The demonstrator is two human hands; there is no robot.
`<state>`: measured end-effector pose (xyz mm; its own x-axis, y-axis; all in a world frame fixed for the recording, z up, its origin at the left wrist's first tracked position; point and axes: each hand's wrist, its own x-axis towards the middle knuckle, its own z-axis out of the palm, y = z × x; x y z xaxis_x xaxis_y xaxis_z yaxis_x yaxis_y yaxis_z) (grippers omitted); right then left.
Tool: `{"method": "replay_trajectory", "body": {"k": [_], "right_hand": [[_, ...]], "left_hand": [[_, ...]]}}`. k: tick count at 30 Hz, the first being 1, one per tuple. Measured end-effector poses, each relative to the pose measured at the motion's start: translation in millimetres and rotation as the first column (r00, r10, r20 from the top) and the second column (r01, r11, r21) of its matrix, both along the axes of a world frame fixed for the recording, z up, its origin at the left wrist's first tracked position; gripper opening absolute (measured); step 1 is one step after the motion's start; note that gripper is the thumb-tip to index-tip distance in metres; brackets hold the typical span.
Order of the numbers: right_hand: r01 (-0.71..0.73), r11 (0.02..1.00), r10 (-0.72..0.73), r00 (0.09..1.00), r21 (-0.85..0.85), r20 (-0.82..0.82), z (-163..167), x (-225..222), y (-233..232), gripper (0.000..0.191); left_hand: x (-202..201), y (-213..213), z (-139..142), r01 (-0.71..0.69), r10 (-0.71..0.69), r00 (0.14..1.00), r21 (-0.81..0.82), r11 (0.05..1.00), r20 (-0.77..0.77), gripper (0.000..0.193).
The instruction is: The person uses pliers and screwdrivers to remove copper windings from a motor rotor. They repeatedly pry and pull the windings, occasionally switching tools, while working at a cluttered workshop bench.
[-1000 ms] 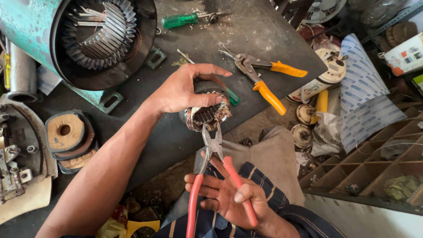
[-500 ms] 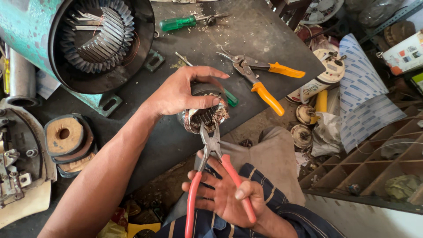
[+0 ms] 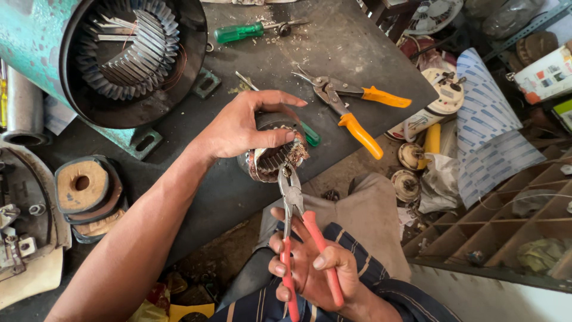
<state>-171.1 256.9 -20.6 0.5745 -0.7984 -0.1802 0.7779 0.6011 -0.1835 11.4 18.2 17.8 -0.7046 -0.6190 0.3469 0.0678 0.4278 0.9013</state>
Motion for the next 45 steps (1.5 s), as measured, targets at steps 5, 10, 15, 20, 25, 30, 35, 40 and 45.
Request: {"method": "replay_trajectory", "body": {"k": [5, 10, 15, 20, 25, 30, 35, 40, 45], "right_hand": [[-0.102, 0.993, 0.108, 0.989, 0.054, -0.104, -2.8, -4.9, -1.5, 0.096], [-0.142, 0.989, 0.146, 0.984, 0.045, -0.101, -11.0, -10.1, -1.3, 0.094], [-0.17, 0.985, 0.165, 0.978, -0.023, -0.13, -15.6, -6.4, -2.7, 0.099], [-0.209, 0.975, 0.212, 0.977, 0.075, -0.027, -9.7, 1.1, -2.4, 0.104], [-0.232, 0.967, 0.229, 0.973, 0.102, 0.04, -7.1, 6.3, -3.5, 0.107], [-0.218, 0.971, 0.217, 0.976, 0.102, 0.019, -9.7, 10.2, 0.4, 0.095], [-0.195, 0.974, 0.202, 0.978, 0.114, -0.056, -13.1, 7.8, 4.0, 0.07], [-0.227, 0.969, 0.239, 0.963, 0.099, -0.128, -18.7, -5.4, 3.2, 0.062], [-0.322, 0.945, 0.326, 0.911, 0.058, -0.251, -22.0, -30.6, -4.3, 0.058]], "left_hand": [[-0.5, 2.2, 3.1, 0.032, -0.032, 0.999, 0.008, 0.999, 0.001, 0.058], [-0.7, 4.0, 5.1, 0.026, -0.025, 0.999, -0.022, 0.999, 0.024, 0.058], [-1.0, 2.9, 5.0, 0.021, -0.02, 0.999, -0.02, 1.0, 0.029, 0.06], [-0.8, 0.7, 3.9, 0.03, -0.029, 0.999, -0.008, 1.0, 0.019, 0.06], [-0.4, -1.0, 2.8, 0.009, -0.009, 1.0, -0.023, 1.0, 0.026, 0.06], [-0.4, -1.0, 2.4, -0.004, 0.006, 0.999, -0.053, 0.999, 0.039, 0.059], [0.6, -0.3, 3.0, 0.017, -0.017, 1.0, -0.015, 1.0, 0.023, 0.062], [-0.7, 0.2, 6.2, 0.037, -0.033, 0.998, -0.071, 0.997, 0.047, 0.065], [-2.8, 2.8, 13.5, 0.043, -0.034, 0.995, -0.105, 0.993, 0.09, 0.068]]}}
